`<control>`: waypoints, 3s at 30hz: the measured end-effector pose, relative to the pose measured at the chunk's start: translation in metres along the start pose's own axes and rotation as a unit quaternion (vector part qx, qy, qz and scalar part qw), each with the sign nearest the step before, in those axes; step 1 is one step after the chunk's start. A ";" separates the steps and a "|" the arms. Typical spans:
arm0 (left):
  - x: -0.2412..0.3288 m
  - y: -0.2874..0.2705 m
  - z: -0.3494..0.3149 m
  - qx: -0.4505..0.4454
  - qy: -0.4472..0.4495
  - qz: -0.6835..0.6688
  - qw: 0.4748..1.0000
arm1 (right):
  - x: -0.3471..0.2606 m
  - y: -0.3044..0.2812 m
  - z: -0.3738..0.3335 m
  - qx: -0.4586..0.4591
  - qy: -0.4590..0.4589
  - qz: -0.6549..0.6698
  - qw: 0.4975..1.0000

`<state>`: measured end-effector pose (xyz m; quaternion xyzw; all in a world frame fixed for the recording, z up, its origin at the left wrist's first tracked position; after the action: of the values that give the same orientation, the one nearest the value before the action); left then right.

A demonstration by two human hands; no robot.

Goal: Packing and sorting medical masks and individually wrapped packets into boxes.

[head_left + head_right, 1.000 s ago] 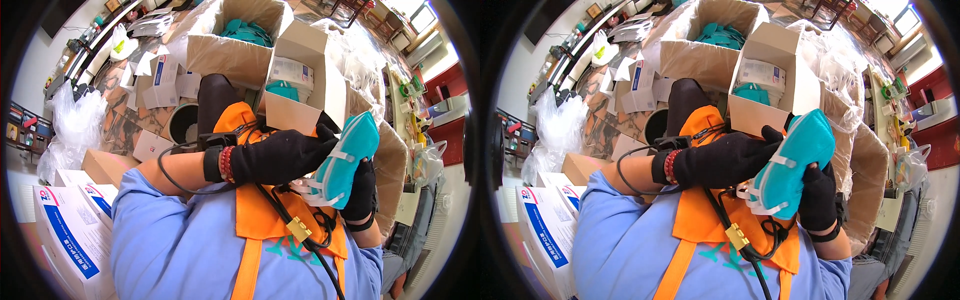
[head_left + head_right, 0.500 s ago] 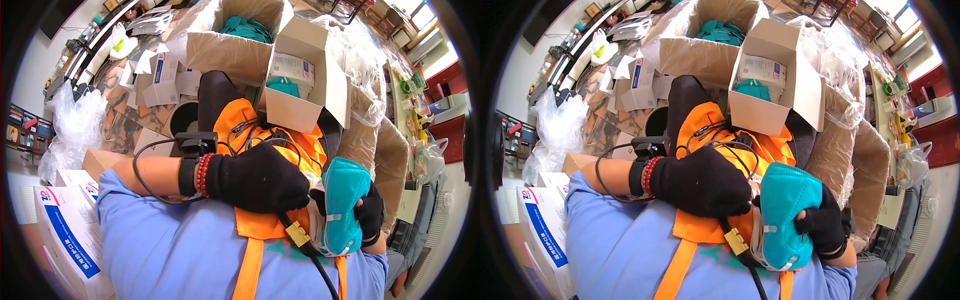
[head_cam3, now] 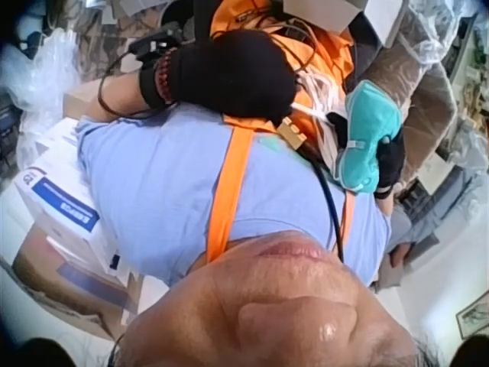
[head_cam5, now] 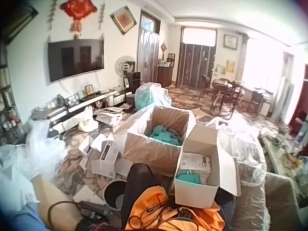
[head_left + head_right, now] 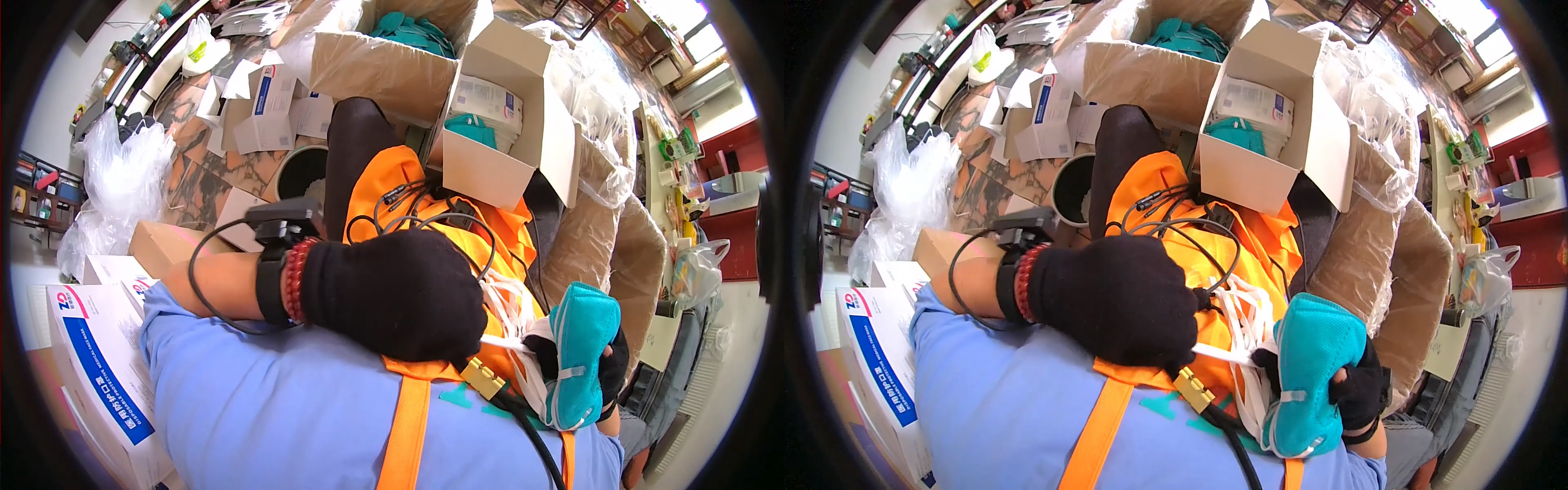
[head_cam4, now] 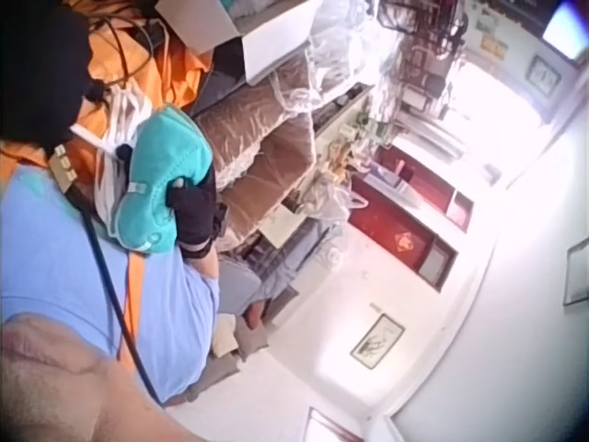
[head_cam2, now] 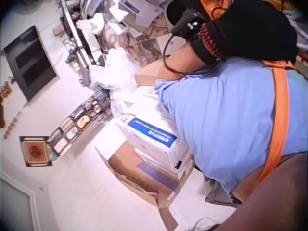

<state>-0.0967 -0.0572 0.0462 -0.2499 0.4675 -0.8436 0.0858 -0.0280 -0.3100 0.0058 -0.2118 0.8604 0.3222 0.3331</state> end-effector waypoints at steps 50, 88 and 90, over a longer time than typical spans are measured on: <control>-0.047 0.032 0.008 0.143 -0.036 -0.078 0.986 | -0.026 0.013 0.044 0.010 -0.095 0.040 0.995; -0.249 -0.009 -0.185 0.375 -0.299 -0.353 0.804 | -0.177 0.088 0.092 0.210 -0.507 -0.508 0.664; -0.225 -0.007 -0.106 0.334 -0.233 -0.435 0.803 | -0.188 0.095 0.095 0.186 -0.547 -0.599 0.555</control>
<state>0.0439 0.1110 -0.0711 -0.5720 -0.0354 -0.8127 -0.1058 0.0882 -0.1489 0.1242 -0.3947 0.2284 -0.0654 0.8876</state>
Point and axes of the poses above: each hand's wrist, its own z-axis towards the middle knuckle, its own y-axis out of the palm, x = y × z, the point moved 5 cm from there along z, towards the middle knuckle, and after that the axes turned 9 degrees about y, right-handed, at the moved point
